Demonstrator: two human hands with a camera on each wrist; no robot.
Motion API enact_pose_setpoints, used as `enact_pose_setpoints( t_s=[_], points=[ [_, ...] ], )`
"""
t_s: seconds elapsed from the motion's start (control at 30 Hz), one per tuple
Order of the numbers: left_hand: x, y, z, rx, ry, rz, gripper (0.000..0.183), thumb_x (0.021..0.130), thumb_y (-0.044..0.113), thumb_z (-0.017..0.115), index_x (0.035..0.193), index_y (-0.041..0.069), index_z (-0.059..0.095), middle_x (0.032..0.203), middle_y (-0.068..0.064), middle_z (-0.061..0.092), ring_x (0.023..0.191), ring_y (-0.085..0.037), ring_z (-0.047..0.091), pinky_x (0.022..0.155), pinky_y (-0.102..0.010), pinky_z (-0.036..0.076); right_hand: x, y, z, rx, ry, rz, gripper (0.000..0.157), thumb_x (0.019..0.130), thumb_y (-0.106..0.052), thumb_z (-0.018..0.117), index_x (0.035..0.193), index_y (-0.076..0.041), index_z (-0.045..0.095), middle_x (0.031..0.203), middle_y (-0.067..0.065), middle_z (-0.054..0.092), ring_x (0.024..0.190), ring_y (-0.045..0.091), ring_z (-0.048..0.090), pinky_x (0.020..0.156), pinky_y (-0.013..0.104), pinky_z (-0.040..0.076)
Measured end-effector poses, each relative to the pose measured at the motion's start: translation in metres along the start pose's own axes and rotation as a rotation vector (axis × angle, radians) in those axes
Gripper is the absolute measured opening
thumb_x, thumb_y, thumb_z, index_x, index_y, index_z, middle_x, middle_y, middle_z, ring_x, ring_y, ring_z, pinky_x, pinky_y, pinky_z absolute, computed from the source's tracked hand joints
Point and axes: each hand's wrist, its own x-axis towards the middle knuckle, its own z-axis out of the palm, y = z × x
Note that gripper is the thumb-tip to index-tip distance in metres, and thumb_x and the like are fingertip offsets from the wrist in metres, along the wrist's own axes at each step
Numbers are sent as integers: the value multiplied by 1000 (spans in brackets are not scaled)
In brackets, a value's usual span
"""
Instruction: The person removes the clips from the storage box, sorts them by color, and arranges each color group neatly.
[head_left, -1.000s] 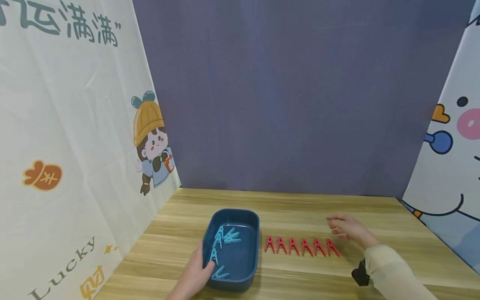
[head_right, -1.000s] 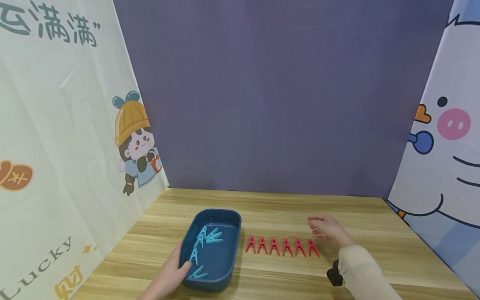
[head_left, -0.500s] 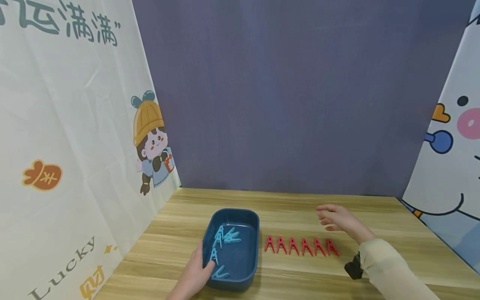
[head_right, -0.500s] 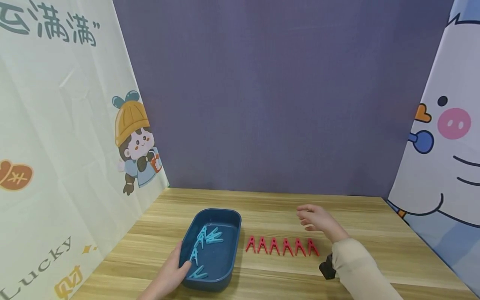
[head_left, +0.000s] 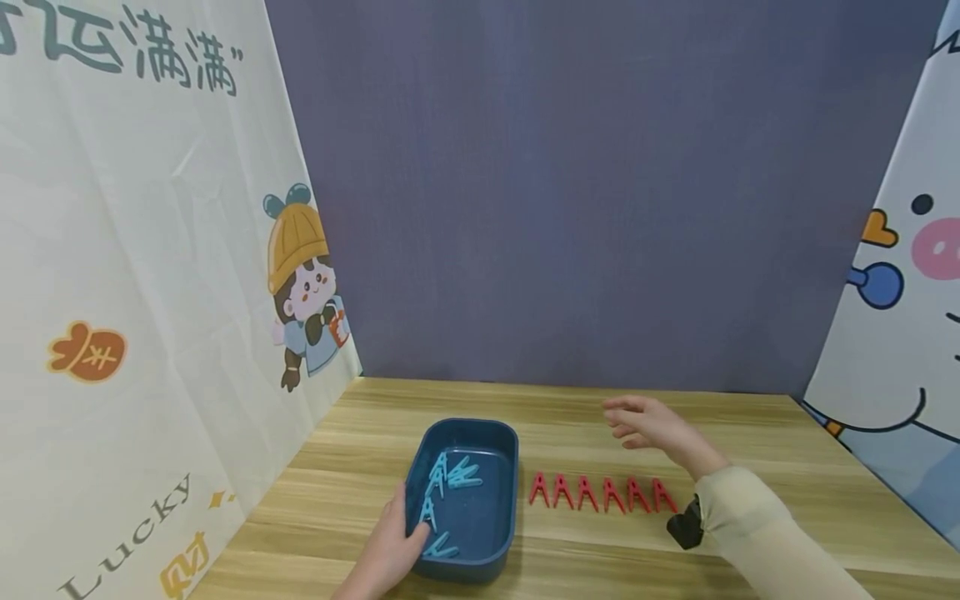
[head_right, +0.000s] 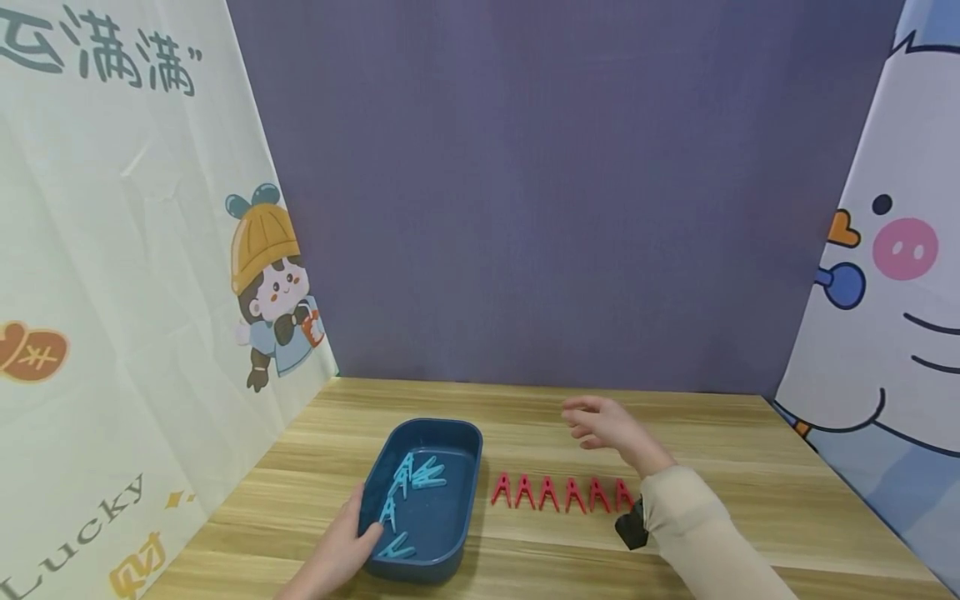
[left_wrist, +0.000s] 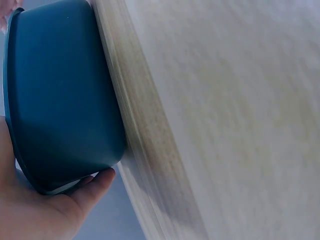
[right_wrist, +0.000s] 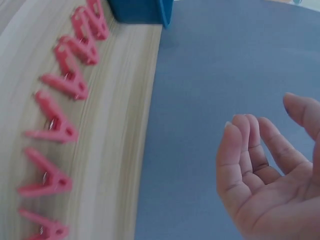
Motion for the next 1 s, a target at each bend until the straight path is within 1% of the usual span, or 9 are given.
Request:
enact_pose_setpoints(
  t_s=[0.23,0.43,0.67,0.8,1.0],
  points=[
    [0,0,-1,-15,-11,-17,72,88,18,52,141,-12,14,139,-36,23,125,-50,25,99,-61,24,4,-16,12,28,-37,-47,58,91,-34,56,134,2,42,129,25,45,100,29,56,82,45,49],
    [0,0,0,-12,-12,-11,72,88,18,51,140,-13,14,138,-36,24,125,-50,25,98,-61,24,9,-25,23,34,-50,-82,57,90,-33,57,133,2,42,132,26,41,100,29,56,81,44,50],
    [0,-1,0,-12,-18,-23,72,88,19,51,140,-13,14,138,-36,24,125,-50,25,98,-61,24,16,-30,39,60,-67,-87,54,90,-31,58,132,0,44,129,22,44,97,27,56,81,45,49],
    [0,-1,-1,-14,-16,-21,72,88,19,51,140,-13,14,138,-36,24,125,-50,25,99,-61,24,19,-33,47,74,-80,-101,52,90,-30,58,132,-1,45,126,20,47,95,27,57,80,43,50],
    [0,0,-1,-20,-13,-14,71,88,18,51,140,-13,14,139,-36,22,126,-50,23,99,-61,22,25,-36,58,84,-116,-122,53,90,-30,58,131,1,45,124,19,48,94,28,57,79,42,51]
  ],
)
